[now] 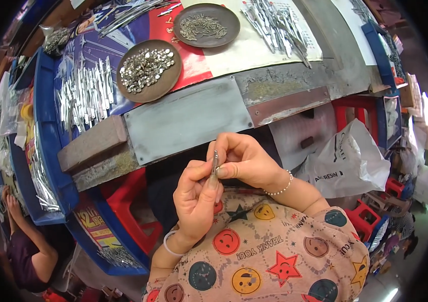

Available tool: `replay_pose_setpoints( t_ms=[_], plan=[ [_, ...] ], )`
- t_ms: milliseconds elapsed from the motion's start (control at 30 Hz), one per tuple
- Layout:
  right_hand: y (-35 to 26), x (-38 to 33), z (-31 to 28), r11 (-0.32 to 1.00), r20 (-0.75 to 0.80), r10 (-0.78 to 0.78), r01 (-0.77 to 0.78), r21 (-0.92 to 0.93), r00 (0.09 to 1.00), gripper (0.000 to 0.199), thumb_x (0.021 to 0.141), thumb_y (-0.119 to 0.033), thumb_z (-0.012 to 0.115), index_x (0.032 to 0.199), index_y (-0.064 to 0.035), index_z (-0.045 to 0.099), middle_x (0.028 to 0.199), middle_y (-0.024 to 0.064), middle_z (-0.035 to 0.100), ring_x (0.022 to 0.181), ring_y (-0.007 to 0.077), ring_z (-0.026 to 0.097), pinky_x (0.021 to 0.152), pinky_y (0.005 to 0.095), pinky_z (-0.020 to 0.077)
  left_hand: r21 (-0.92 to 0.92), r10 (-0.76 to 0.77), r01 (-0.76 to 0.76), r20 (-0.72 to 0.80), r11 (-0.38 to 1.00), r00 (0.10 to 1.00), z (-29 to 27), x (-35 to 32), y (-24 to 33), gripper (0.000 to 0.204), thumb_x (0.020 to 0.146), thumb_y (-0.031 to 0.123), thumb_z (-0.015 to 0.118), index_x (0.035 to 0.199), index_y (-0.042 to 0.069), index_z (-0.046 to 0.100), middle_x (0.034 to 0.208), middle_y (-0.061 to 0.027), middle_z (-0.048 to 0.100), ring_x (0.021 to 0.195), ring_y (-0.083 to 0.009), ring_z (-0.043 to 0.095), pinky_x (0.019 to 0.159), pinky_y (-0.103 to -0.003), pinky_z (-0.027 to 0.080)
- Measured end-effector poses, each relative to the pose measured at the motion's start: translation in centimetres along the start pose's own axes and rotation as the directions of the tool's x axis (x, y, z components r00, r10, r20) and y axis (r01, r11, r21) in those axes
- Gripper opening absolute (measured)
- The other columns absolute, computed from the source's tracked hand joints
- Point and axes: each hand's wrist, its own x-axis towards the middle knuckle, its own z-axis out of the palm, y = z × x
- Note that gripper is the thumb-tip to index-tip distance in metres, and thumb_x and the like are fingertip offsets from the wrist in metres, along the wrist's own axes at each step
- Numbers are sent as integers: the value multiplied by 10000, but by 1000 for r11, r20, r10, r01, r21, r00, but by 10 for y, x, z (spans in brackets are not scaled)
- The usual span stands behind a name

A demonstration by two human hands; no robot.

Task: Assembling small metal and plastic electronic or mechanical components manually at a workshop bench.

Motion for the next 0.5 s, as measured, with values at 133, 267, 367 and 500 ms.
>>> replay_pose_setpoints(
  t_ms=[133, 267, 367, 500],
  plan=[
    [1, 0, 7, 995, -14, 39, -37, 96, 999, 165, 829, -52, 686, 876, -21, 531, 920, 74, 578, 835, 124, 566, 759, 245, 480, 47, 39, -36, -57, 998, 998, 4, -3, 0, 251, 920, -53, 477, 1151, 38, 515, 1054, -53, 514, 677, -43, 424, 534, -175, 348],
    [12, -7, 22, 942, -116, -233, 195, -273, 966, 154, 829, -6, 666, 930, 14, 551, 943, 100, 591, 844, 152, 585, 737, 254, 497, 251, 204, -176, -88, 952, 975, 4, -5, -6, 266, 923, -60, 469, 1169, 37, 495, 1051, -49, 484, 689, -40, 417, 555, -175, 352],
    [16, -9, 28, 679, 2, -495, 389, -623, 869, 138, 827, 6, 658, 933, 27, 571, 943, 120, 600, 829, 154, 585, 701, 254, 495, 354, 290, -243, -86, 903, 953, 5, -8, -5, 271, 928, -58, 462, 1183, 32, 481, 1053, -52, 463, 712, -42, 422, 583, -173, 362],
    [13, -7, 33, 312, 210, -641, 501, -807, 738, 152, 821, -40, 680, 929, 21, 592, 862, 135, 622, 725, 185, 593, 612, 264, 481, 535, 374, -309, -14, 786, 927, 0, -13, -5, 266, 937, -42, 458, 1195, 20, 471, 1065, -67, 449, 750, -50, 448, 629, -175, 400]
  ],
)
